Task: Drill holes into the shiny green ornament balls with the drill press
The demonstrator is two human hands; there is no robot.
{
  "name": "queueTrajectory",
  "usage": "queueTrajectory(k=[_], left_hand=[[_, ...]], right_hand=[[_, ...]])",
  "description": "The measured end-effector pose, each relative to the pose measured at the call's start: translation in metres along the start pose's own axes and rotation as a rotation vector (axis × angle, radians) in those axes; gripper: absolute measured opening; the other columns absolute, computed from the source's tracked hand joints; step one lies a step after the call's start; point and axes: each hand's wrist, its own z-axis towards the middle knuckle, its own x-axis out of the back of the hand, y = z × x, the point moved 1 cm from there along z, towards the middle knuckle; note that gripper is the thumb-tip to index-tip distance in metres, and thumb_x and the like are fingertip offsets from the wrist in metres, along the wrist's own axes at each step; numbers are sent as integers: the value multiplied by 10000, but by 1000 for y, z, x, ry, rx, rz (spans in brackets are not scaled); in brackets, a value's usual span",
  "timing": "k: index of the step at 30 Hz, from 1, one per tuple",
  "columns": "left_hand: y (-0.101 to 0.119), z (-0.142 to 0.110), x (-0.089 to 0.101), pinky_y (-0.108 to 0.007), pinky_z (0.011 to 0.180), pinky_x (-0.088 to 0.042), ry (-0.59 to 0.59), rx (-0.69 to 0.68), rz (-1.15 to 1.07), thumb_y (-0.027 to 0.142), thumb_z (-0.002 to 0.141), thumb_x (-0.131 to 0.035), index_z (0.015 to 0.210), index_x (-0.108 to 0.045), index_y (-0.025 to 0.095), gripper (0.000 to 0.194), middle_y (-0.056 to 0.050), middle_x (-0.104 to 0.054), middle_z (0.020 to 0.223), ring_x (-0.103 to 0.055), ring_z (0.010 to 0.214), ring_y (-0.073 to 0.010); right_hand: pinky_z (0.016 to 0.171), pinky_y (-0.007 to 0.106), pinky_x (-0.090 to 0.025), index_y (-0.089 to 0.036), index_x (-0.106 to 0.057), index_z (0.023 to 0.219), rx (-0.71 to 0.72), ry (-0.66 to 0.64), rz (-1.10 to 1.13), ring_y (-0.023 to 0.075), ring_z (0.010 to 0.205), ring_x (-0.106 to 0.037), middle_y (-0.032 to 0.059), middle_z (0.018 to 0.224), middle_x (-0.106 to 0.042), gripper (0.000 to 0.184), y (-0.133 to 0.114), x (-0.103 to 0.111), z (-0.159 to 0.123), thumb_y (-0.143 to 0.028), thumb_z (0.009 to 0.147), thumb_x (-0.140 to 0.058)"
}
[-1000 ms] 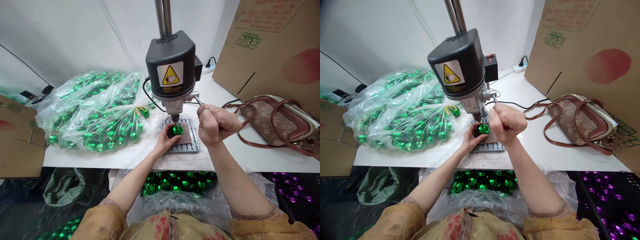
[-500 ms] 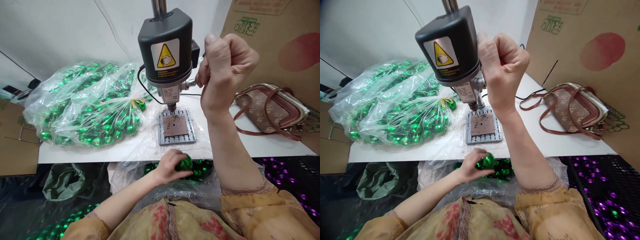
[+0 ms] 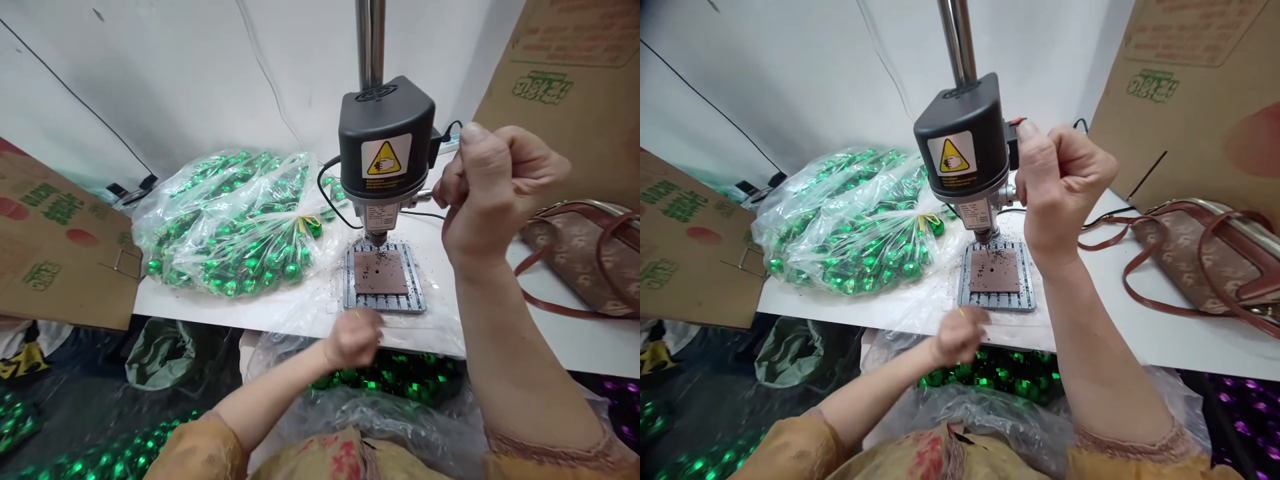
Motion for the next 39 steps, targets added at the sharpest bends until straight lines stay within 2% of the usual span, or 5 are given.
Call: queueTrajectory(k=[4, 11, 16, 28, 39], left_hand=[[-81, 73, 71, -469, 864, -529, 219, 329, 324, 134, 875, -463, 871, -663, 219, 216, -84, -684, 888, -658, 912, -266], [-167, 141, 110, -522, 955, -414, -90, 691, 809, 62, 742, -673, 1034, -672, 113, 297, -247, -612, 1187, -530, 1167, -427], [-157, 135, 105, -491, 950, -429, -30, 642, 758, 171, 770, -708, 1159, -666, 156, 392, -188, -642, 1114, -580, 1078, -375], [-111, 81, 102, -265, 714, -576, 650, 564, -256, 548, 806, -694, 1250, -581, 241, 551, -108, -577, 1330, -687, 891, -154], [-75, 76, 63, -327, 719, -576, 400, 651, -584, 528, 738, -781, 1184, -554, 206, 596, -68, -714, 997, -696, 825, -181]], right_hand=[[420, 198, -208, -162, -343, 510, -9, 11, 15, -7, 377, -326, -83, 408, -337, 434, 1, -1, 0, -162, 858, -604], [411, 215, -209, -160, -342, 497, -20, 13, 12, 4, 376, -316, -75, 411, -318, 445, 0, -1, -1, -164, 850, -614], [399, 253, -199, -185, -342, 496, -20, 17, 10, 31, 373, -302, -73, 407, -308, 453, 1, 0, -1, -211, 840, -635], [404, 248, -203, -184, -354, 494, -13, 25, 41, 29, 368, -296, -76, 398, -317, 436, 0, -1, -2, -169, 838, -622], [420, 225, -219, -180, -317, 520, -24, -6, 18, 13, 379, -306, -81, 427, -307, 477, 1, 1, -2, -267, 857, -644]])
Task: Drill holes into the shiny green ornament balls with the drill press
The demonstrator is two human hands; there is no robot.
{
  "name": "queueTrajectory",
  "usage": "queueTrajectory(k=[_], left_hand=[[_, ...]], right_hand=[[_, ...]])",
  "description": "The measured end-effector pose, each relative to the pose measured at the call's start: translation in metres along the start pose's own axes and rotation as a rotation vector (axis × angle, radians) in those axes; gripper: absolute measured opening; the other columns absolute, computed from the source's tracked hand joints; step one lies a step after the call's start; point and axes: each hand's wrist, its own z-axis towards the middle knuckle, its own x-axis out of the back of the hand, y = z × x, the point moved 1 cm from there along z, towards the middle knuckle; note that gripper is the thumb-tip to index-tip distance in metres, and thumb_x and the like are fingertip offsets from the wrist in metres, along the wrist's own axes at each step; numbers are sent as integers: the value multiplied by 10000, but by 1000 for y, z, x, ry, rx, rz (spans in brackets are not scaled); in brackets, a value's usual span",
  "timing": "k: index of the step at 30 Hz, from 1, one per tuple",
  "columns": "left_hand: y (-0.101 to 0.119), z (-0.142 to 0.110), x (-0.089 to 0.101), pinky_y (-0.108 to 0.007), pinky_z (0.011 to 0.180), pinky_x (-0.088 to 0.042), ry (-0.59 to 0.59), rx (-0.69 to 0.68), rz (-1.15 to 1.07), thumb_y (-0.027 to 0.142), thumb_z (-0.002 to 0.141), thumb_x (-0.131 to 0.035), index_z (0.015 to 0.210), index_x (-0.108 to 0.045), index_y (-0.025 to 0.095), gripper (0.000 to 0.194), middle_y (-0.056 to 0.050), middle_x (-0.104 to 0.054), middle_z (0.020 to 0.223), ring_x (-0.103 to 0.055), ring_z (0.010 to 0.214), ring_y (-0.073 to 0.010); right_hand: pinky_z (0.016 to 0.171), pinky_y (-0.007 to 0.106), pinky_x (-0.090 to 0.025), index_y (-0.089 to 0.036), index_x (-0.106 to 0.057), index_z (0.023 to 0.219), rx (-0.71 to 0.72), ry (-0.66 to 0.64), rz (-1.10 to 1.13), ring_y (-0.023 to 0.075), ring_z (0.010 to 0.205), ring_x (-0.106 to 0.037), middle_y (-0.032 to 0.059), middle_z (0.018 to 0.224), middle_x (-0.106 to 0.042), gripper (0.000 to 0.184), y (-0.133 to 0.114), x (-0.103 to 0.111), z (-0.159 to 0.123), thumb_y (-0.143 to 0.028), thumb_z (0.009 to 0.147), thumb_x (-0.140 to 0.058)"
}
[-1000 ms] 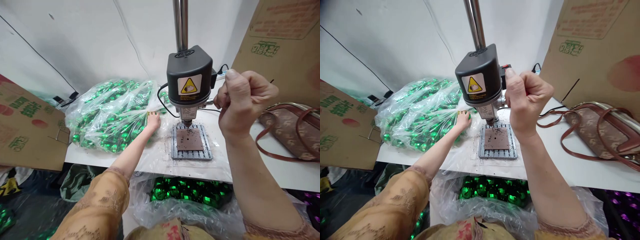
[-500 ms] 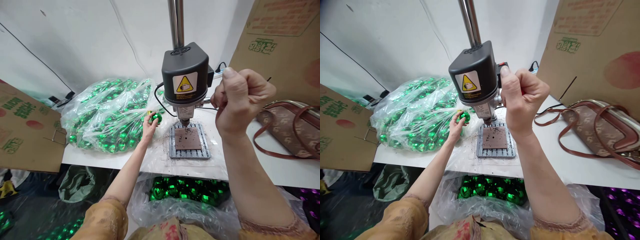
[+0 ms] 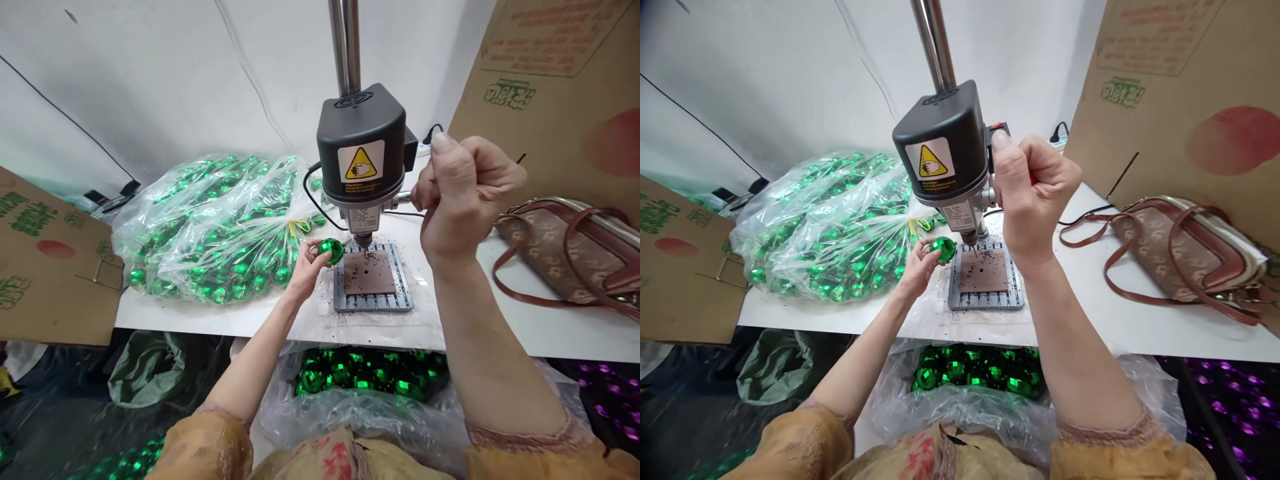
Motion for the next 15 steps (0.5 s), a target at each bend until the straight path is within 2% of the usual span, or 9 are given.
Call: queueTrajectory(k=[3, 6, 11, 15], left_hand=[[-6, -5, -11, -345, 824, -568, -111, -9, 69, 488, 720, -816, 1136, -609, 178, 559, -87, -717, 1046, -691, 943, -204], [-12, -6, -19, -359, 876, -556, -216, -18, 135, 458, 746, -807, 1213, -620, 176, 576, -86, -713, 1072, -684, 976, -213], [-15, -6, -25, -328, 767, -545, -291, -1, 293, 439, 801, -760, 1324, -595, 190, 602, -63, -707, 1006, -658, 816, -180], [-8, -4, -29, -274, 641, -485, -304, -85, 448, 426, 807, -748, 1286, -635, 204, 540, -48, -669, 978, -556, 684, -127]], right_hand=[[422, 217, -229, -181, -308, 528, 25, -8, -15, 6, 381, -297, -82, 435, -306, 484, 2, 0, 0, -296, 870, -631], [422, 222, -247, -186, -295, 539, 37, -19, -88, 10, 393, -299, -75, 445, -306, 489, 3, 1, -1, -322, 894, -604], [423, 245, -248, -204, -266, 564, 43, -40, -171, 20, 412, -270, -63, 466, -277, 504, 5, 2, -2, -411, 913, -566], [444, 228, -260, -205, -254, 584, 60, -63, -172, 16, 430, -275, -54, 500, -261, 506, 5, 2, -2, -466, 928, -518]])
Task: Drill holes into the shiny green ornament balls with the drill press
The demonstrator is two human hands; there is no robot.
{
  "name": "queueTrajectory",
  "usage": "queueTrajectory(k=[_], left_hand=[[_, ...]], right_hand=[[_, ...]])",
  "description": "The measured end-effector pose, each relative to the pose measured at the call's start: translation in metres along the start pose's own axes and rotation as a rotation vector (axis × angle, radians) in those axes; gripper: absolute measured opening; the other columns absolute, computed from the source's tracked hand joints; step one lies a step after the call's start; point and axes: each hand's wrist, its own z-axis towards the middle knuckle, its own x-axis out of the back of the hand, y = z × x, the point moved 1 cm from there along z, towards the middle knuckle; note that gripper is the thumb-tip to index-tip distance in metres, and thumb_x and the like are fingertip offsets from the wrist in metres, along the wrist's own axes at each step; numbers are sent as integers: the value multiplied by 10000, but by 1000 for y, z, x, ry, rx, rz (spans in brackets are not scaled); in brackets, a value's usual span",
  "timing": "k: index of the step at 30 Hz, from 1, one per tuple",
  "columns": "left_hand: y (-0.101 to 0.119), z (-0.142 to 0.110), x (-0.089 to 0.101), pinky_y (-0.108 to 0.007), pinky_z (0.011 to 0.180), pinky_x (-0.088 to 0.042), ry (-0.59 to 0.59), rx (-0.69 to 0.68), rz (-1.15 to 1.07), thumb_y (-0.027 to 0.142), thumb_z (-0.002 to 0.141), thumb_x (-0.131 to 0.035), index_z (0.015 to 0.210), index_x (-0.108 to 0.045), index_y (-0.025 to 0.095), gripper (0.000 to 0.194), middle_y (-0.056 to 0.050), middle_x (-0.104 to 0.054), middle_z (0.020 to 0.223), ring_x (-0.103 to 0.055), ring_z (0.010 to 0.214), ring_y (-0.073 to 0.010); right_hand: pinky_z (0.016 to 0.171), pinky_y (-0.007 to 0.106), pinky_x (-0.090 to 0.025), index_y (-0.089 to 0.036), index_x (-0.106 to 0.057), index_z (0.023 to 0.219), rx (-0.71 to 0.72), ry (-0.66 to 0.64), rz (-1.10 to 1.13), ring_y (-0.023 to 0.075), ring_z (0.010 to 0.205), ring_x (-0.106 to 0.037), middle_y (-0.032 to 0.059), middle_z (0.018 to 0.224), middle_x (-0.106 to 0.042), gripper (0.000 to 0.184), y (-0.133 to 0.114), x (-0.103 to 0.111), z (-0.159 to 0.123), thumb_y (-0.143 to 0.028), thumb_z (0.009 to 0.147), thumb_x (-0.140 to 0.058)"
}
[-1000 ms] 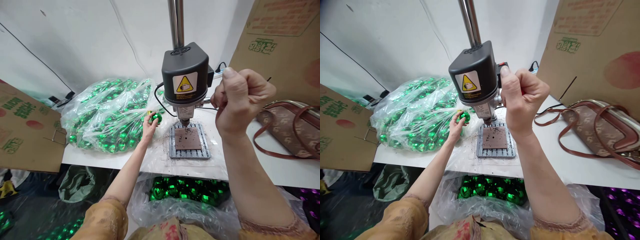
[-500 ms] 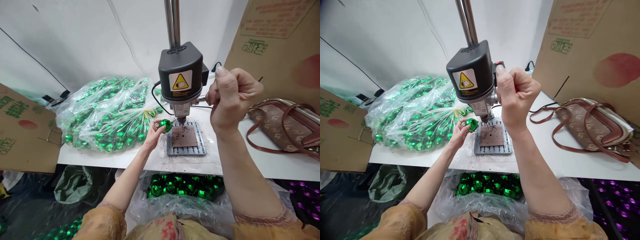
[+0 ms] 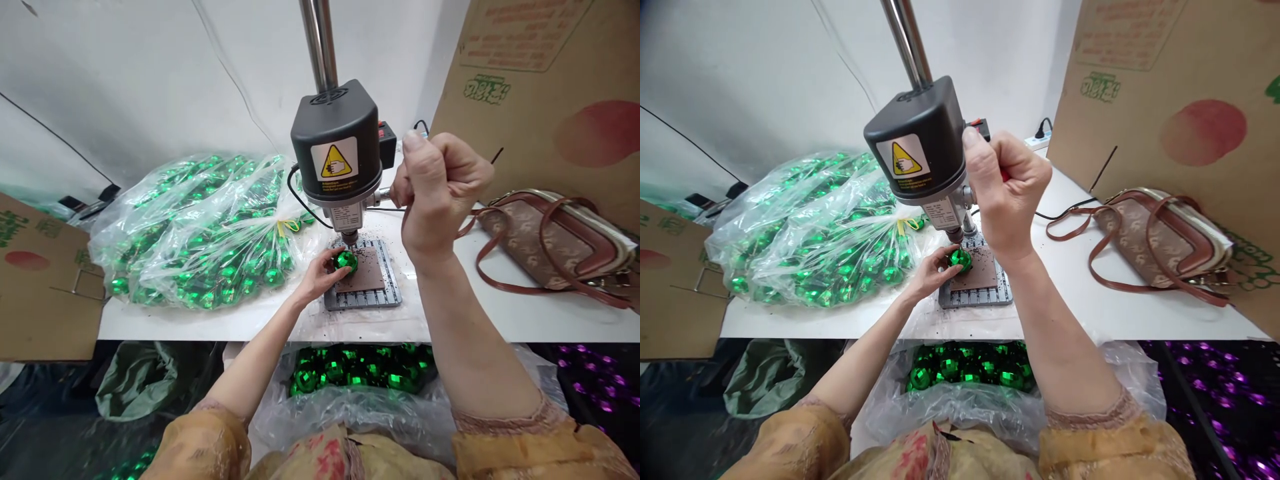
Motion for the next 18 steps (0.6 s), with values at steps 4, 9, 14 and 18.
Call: queueTrajectory(k=[4, 9, 14, 18], left_hand=[[9, 2, -7, -262, 665, -491, 28, -41, 123, 375, 764, -786, 1263, -625, 200, 552, -38, -631, 975, -554, 722, -127], [17, -3, -27, -305, 777, -540, 154, -24, 114, 308, 736, -806, 1157, -601, 180, 485, -52, -675, 1004, -642, 879, -185], [18, -5, -34, -348, 842, -568, 165, -4, 77, 292, 720, -825, 1134, -611, 193, 476, -47, -711, 1022, -678, 978, -228], [10, -2, -33, -380, 897, -577, 140, -4, -40, 347, 727, -834, 1145, -605, 191, 502, -59, -723, 1051, -695, 1004, -233]], right_hand=[[445, 224, -258, -201, -270, 577, -4, 11, 86, 19, 426, -284, -49, 512, -260, 501, -1, -1, 0, -450, 921, -536], [458, 231, -267, -202, -261, 580, -4, 17, 75, 27, 438, -299, -45, 521, -242, 501, 0, 0, 0, -430, 915, -555], [486, 238, -295, -204, -259, 597, -24, -8, 13, 37, 484, -347, -35, 540, -261, 508, 0, 2, -1, -487, 919, -530], [488, 255, -313, -207, -274, 587, -57, -10, 30, 42, 477, -342, -40, 532, -273, 504, -1, 3, -2, -472, 905, -561]])
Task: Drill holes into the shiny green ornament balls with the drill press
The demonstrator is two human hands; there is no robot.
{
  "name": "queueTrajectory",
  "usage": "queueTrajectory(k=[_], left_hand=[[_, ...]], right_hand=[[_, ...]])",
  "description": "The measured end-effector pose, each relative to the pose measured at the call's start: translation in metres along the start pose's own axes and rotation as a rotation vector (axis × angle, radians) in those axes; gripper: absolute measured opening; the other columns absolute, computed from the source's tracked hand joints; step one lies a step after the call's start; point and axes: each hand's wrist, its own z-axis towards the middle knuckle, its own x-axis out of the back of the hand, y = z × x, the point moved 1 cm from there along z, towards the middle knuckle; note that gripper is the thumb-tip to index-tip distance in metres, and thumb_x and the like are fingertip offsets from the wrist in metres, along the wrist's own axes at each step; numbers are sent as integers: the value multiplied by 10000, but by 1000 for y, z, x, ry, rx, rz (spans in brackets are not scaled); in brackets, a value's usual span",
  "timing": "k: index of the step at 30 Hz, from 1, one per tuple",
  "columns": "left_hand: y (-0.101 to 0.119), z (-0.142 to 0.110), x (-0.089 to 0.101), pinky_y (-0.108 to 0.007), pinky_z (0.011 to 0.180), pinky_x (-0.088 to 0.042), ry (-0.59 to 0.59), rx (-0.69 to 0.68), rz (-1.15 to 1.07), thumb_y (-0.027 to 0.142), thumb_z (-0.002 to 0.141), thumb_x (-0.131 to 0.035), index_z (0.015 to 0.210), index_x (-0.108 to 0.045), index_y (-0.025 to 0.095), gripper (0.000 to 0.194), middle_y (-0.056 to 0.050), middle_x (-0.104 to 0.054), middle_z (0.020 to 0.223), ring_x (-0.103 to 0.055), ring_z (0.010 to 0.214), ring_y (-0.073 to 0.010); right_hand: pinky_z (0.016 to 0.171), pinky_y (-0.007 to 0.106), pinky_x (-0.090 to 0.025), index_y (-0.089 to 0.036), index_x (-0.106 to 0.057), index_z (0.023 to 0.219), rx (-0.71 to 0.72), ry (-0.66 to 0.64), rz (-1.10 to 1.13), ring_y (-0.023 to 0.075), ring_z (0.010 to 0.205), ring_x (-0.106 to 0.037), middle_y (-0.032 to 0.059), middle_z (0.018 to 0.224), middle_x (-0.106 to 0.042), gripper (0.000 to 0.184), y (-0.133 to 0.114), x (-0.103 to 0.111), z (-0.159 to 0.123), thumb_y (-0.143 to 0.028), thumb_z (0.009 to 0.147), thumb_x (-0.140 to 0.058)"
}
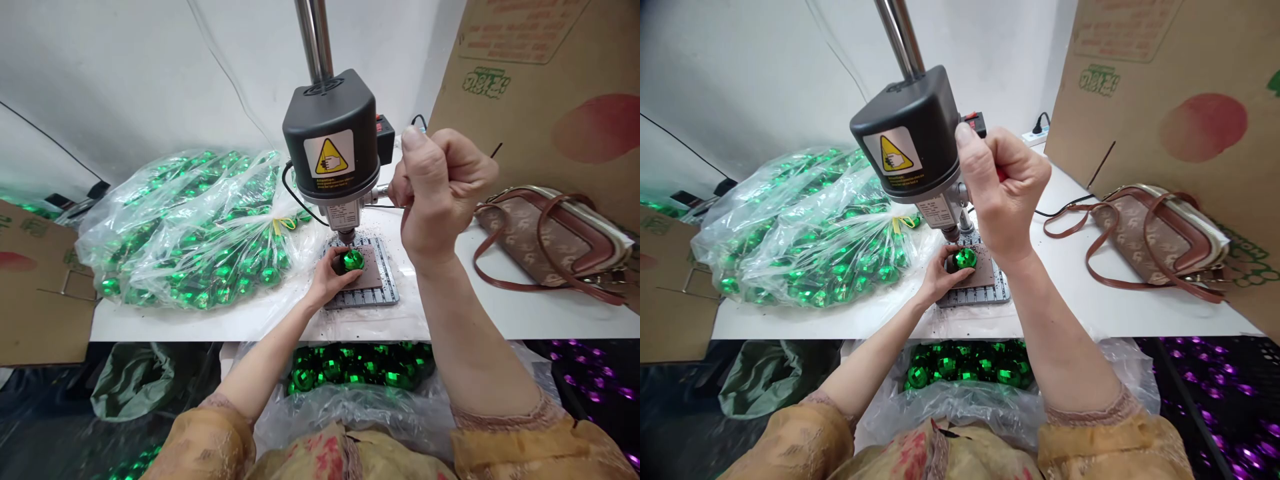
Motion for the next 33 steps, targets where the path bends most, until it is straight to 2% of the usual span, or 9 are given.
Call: queueTrajectory(k=[4, 7, 12, 17, 26, 33], left_hand=[[-7, 1, -1, -413, 950, -571, -21, -33, -92, 421, 728, -835, 1157, -597, 185, 545, -81, -720, 1102, -695, 1047, -249], [-9, 0, -2, -431, 961, -565, -26, -41, -109, 471, 723, -830, 1164, -596, 183, 576, -86, -720, 1090, -693, 1049, -260], [-8, 0, -1, -441, 969, -557, -28, -44, -118, 500, 716, -832, 1170, -596, 185, 601, -90, -717, 1088, -689, 1051, -268], [-10, -1, -1, -458, 983, -546, -22, -56, -117, 517, 719, -826, 1172, -597, 189, 605, -95, -711, 1103, -680, 1071, -277], [-11, -1, -1, -450, 964, -553, -29, -52, -140, 529, 713, -828, 1176, -594, 183, 623, -97, -713, 1096, -689, 1042, -273], [-9, -2, -2, -442, 979, -548, -23, -62, -153, 511, 719, -828, 1179, -589, 179, 615, -101, -709, 1111, -686, 1061, -267]], right_hand=[[440, 275, -246, -201, -254, 566, 51, 43, 30, 38, 416, -287, -52, 487, -245, 501, 1, 1, -7, -349, 902, -595], [425, 254, -228, -199, -189, 580, 122, 63, 44, 26, 402, -277, -56, 489, -200, 526, 3, 1, -13, -331, 912, -576], [431, 237, -205, -171, -156, 572, 200, 53, 186, 14, 394, -265, -54, 496, -176, 538, 8, 3, -20, -234, 891, -585], [421, 257, -176, -173, -149, 574, 257, 42, 200, 19, 391, -222, -59, 484, -172, 540, 15, 7, -24, -241, 876, -592], [412, 243, -202, -163, -196, 521, 331, 34, 169, 27, 394, -258, -58, 453, -255, 506, 22, 15, -36, -173, 840, -588], [406, 246, -260, -173, -186, 533, 337, 8, 147, 34, 394, -251, -61, 449, -235, 485, 25, 19, -40, -170, 821, -575]])
